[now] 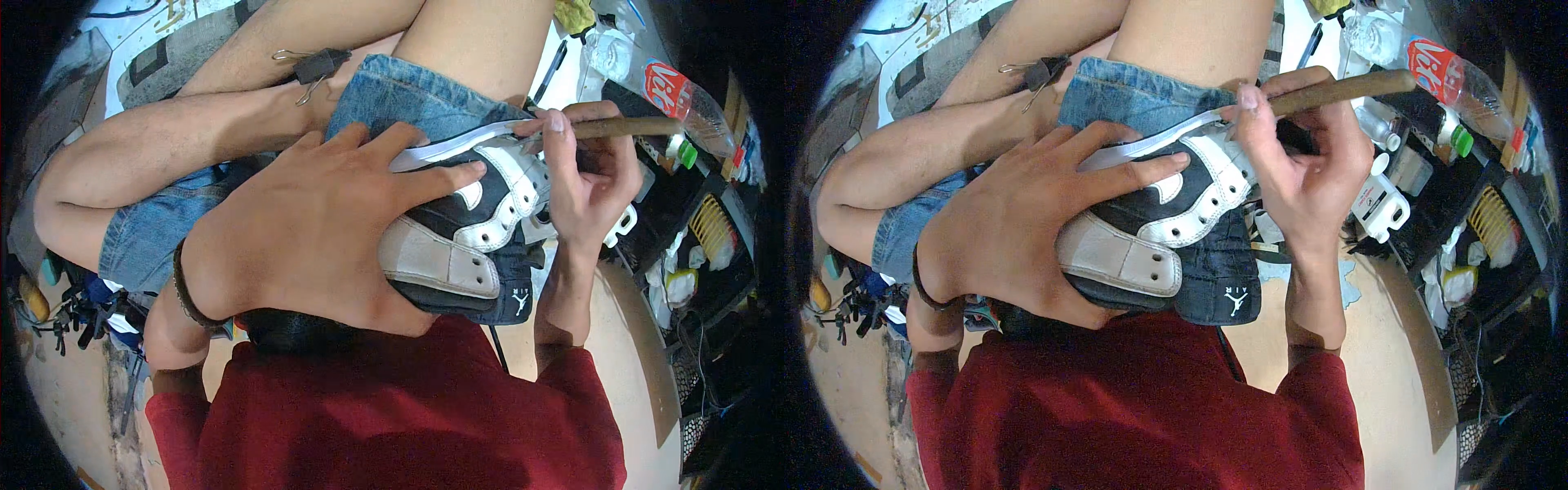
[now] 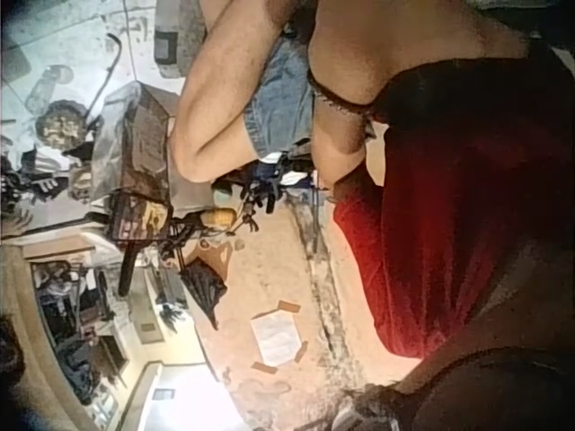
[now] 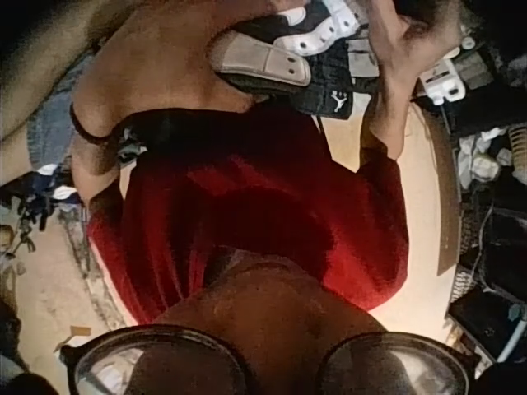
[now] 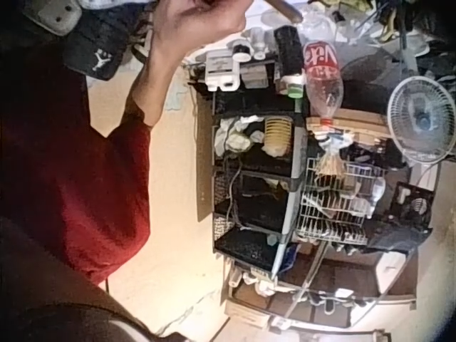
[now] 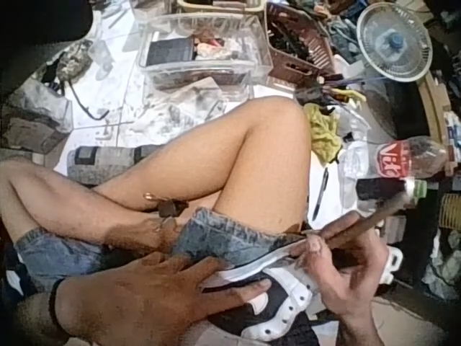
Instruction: Applying glue or paint to the edge of a shoe sole using a paintbrush.
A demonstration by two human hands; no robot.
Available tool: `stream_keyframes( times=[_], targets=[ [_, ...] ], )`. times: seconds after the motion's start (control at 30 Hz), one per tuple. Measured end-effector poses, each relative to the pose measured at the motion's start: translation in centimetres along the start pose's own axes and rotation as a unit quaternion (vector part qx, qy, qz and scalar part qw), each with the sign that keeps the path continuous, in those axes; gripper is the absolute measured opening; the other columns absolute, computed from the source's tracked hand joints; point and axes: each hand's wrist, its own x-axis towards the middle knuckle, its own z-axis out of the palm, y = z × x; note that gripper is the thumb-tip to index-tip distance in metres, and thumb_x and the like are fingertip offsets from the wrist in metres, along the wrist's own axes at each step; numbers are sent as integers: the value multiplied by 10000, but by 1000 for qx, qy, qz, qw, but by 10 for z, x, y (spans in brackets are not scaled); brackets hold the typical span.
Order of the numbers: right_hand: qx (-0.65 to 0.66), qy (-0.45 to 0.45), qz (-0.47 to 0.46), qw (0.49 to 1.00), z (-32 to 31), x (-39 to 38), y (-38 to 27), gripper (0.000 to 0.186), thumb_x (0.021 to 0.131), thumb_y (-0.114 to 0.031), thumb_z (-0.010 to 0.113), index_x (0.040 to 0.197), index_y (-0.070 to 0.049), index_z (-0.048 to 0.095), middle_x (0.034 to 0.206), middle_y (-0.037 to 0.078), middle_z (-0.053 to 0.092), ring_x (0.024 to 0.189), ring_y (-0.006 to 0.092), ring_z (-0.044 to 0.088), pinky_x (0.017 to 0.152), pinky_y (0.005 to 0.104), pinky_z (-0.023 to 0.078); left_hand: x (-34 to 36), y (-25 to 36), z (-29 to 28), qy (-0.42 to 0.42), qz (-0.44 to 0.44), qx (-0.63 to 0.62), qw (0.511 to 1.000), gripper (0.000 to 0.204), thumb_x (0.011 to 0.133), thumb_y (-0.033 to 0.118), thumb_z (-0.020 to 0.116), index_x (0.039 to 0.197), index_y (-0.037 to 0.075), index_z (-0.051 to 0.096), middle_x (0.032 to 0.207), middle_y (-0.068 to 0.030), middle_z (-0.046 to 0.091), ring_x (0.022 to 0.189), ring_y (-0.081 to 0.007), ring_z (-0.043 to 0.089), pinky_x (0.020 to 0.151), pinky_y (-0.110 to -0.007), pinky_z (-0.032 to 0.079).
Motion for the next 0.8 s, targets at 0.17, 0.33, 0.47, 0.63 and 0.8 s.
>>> stream_keyframes(
  times=[0.17,0.33,0.47,0.63,0.8],
  targets=[
    [24,-16,11,1000,-5,5,-7,46,946,-6,599,921,28,581,806,137,699,738,164,688,640,242,515,-2,-1,-2,5,5,-4,1000,1016,506,360,856,1445,265,481,1239,-237,517,1085,-418,586,906,-469,488],
    [61,-41,12,997,-5,8,-9,46,948,-11,601,944,33,591,801,136,691,730,170,692,629,252,523,-3,0,-3,-1,6,-1,1000,1027,495,354,862,1445,264,480,1227,-229,514,1074,-421,584,902,-466,485],
    [17,-51,53,997,-2,11,-13,173,885,-76,726,966,46,633,823,69,685,754,123,678,671,231,525,-4,2,-2,-4,-1,2,1000,1041,494,360,867,1451,270,468,1261,-225,508,1085,-429,577,920,-477,479],
    [33,-58,75,995,1,17,-7,195,896,-114,721,966,47,636,810,91,696,737,123,685,669,238,524,-3,1,1,-3,-3,28,1000,1052,500,366,871,1460,272,451,1300,-235,499,1105,-437,570,938,-497,473],
    [33,-43,45,997,1,12,-4,136,911,-61,685,956,47,614,793,64,676,733,125,690,648,232,517,-1,-2,2,3,6,-10,1000,1033,521,373,869,1459,266,450,1293,-246,502,1125,-440,562,947,-503,467]
  ],
)
